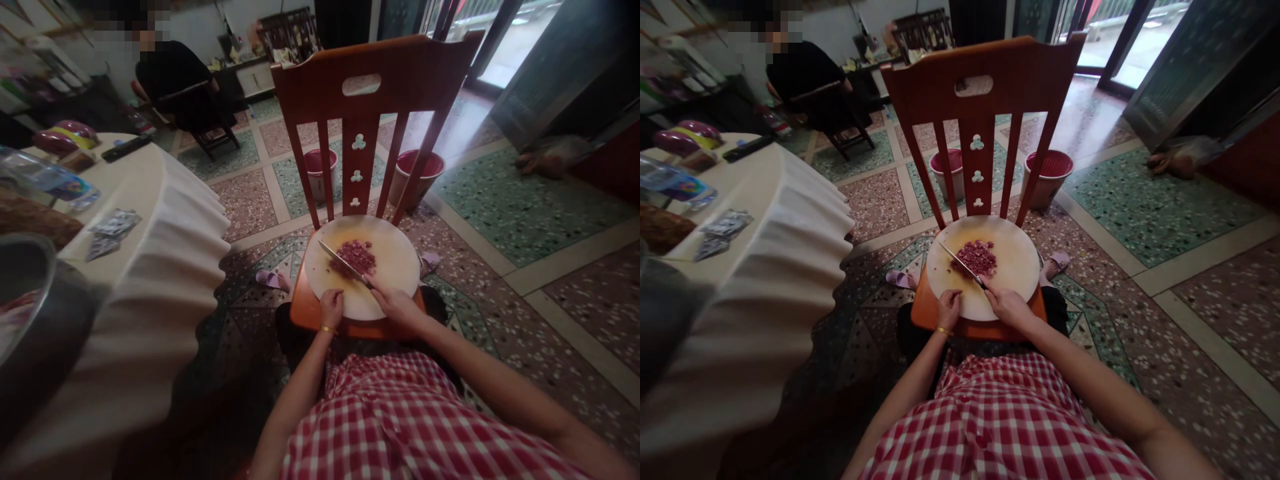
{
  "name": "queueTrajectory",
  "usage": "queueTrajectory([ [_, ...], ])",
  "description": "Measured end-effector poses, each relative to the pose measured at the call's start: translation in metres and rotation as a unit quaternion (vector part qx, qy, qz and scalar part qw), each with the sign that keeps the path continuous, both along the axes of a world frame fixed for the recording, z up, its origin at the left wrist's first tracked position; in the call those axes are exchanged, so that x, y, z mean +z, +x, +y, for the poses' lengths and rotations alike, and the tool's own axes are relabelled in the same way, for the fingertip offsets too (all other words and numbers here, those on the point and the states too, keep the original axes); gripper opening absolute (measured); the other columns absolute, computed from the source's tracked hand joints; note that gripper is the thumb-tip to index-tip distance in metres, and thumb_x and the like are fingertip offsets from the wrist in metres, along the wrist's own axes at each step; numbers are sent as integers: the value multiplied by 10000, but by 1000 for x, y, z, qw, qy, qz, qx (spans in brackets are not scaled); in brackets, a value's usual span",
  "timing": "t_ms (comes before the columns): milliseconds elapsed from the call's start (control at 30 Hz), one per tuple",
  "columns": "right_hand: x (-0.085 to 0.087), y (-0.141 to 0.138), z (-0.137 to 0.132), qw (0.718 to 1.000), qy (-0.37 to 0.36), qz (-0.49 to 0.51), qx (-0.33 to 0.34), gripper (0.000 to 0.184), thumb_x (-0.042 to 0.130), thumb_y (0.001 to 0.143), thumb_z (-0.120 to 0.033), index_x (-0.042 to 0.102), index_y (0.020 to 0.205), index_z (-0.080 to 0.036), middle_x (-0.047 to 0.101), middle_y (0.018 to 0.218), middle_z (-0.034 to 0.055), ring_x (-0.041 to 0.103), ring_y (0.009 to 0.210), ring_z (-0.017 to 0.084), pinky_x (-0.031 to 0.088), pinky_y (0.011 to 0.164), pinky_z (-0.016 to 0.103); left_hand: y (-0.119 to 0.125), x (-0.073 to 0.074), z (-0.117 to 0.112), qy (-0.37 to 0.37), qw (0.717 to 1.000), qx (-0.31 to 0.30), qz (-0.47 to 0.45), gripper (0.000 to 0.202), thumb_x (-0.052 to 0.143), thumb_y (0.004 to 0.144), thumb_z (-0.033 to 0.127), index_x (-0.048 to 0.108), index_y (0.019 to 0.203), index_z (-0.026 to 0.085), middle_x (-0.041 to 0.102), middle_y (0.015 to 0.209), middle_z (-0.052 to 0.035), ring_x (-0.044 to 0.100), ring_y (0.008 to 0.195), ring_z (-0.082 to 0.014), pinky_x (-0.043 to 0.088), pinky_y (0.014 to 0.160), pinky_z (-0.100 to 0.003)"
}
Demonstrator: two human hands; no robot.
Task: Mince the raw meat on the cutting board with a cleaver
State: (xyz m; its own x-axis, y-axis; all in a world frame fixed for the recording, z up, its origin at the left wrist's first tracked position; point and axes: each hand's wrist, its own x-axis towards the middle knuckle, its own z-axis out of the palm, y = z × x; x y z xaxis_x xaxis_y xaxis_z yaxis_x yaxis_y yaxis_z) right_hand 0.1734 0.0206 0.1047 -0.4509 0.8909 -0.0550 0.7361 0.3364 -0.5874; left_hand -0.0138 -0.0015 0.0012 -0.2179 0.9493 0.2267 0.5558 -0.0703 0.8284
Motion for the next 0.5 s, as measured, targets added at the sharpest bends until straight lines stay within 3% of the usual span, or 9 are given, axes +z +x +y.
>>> queueTrajectory([
  [100,4,1,-1,998,47,50,-1,468,322,890,-290,276,1352,-232,503,1237,50,517,1065,181,414,887,289,0,-1,0,3,1000,4,1,162,443,767,147,601,799,164,603,768,-39,544,778,-137,446,744,-290],
  [267,-1,2,0,999,-22,-16,-22,442,325,887,-287,344,1324,-220,622,1067,64,591,945,208,460,820,329,0,-1,0,0,1000,-1,3,169,439,773,148,603,809,162,605,775,-42,542,788,-137,442,747,-291],
  [433,7,2,-3,997,46,54,-13,469,312,892,-293,270,1355,-229,505,1235,50,520,1061,182,421,880,295,0,-2,0,-1,1000,1,-3,159,449,767,153,605,793,166,602,765,-38,544,773,-136,445,742,-291],
  [500,4,2,-6,999,30,26,-15,461,320,888,-290,300,1344,-223,533,1203,59,541,1033,198,441,851,310,0,-3,0,2,1000,6,-1,159,449,767,155,605,798,165,603,768,-40,544,779,-138,445,743,-292],
])
